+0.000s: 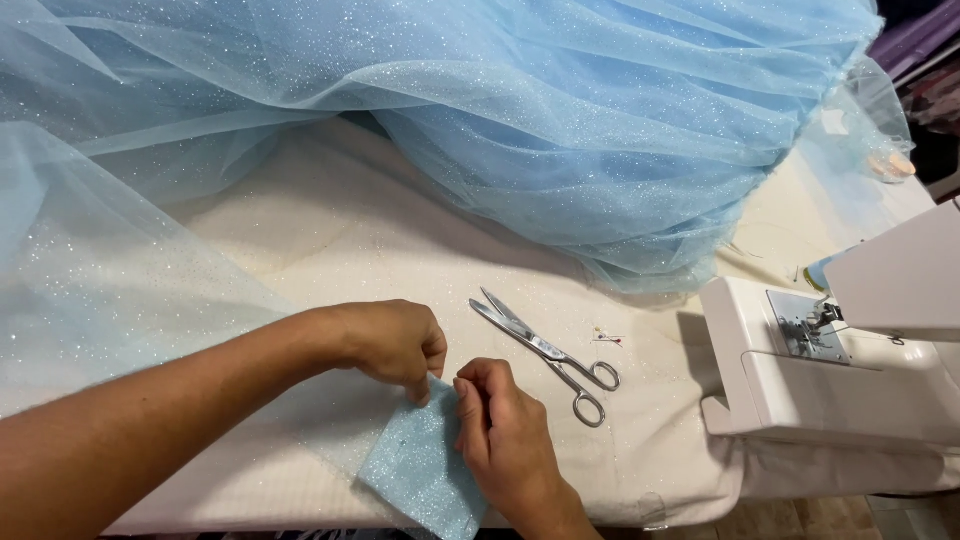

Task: Folding, pinning, and cutting small square pieces from a strip of blue glittery tulle fabric.

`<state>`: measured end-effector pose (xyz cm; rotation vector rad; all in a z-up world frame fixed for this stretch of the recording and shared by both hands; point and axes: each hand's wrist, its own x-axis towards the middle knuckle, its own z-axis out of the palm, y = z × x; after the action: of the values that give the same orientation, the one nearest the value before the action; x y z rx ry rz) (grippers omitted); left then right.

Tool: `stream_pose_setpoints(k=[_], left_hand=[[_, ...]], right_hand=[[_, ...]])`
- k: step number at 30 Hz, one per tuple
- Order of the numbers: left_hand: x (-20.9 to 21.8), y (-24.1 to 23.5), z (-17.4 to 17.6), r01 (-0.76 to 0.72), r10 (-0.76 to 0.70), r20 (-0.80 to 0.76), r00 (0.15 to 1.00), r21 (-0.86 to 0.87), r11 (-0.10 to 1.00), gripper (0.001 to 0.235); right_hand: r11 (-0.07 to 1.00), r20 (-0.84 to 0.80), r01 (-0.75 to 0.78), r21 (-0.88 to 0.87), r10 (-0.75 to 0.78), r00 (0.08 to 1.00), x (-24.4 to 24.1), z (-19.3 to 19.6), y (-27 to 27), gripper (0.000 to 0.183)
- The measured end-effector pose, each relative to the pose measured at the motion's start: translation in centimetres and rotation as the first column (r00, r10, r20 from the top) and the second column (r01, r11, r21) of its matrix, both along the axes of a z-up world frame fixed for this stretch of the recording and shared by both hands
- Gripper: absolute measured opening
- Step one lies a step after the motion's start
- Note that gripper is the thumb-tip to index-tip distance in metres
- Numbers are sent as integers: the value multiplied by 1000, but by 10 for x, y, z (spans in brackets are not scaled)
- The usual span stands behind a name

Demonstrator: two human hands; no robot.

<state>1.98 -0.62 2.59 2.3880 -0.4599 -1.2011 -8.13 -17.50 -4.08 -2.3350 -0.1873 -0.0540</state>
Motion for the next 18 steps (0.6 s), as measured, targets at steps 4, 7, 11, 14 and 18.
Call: stream_pose_setpoints(k=[4, 7, 11, 14, 18], left_hand=[[-1, 0, 5, -4, 4, -13, 1000, -26, 1000, 16], [-2, 0, 8, -10, 9, -41, 999, -24, 1000, 12], [-2, -1, 2, -52, 48, -46, 998, -82, 995, 12], [-5, -1, -3, -88, 81, -66, 994, -105, 991, 12], [-9, -3, 1, -104, 100, -81, 992, -57, 993, 14]], right_hand=[[998, -33, 11, 57, -9, 999, -2, 2, 1, 16], [997, -67, 29, 68, -24, 997, -2, 3, 1, 15], [997, -43, 2, 80, 2, 999, 2, 3, -1, 15], [994, -77, 9, 108, 0, 997, 4, 5, -2, 15], [990, -86, -3, 139, 15, 996, 6, 7, -2, 17]])
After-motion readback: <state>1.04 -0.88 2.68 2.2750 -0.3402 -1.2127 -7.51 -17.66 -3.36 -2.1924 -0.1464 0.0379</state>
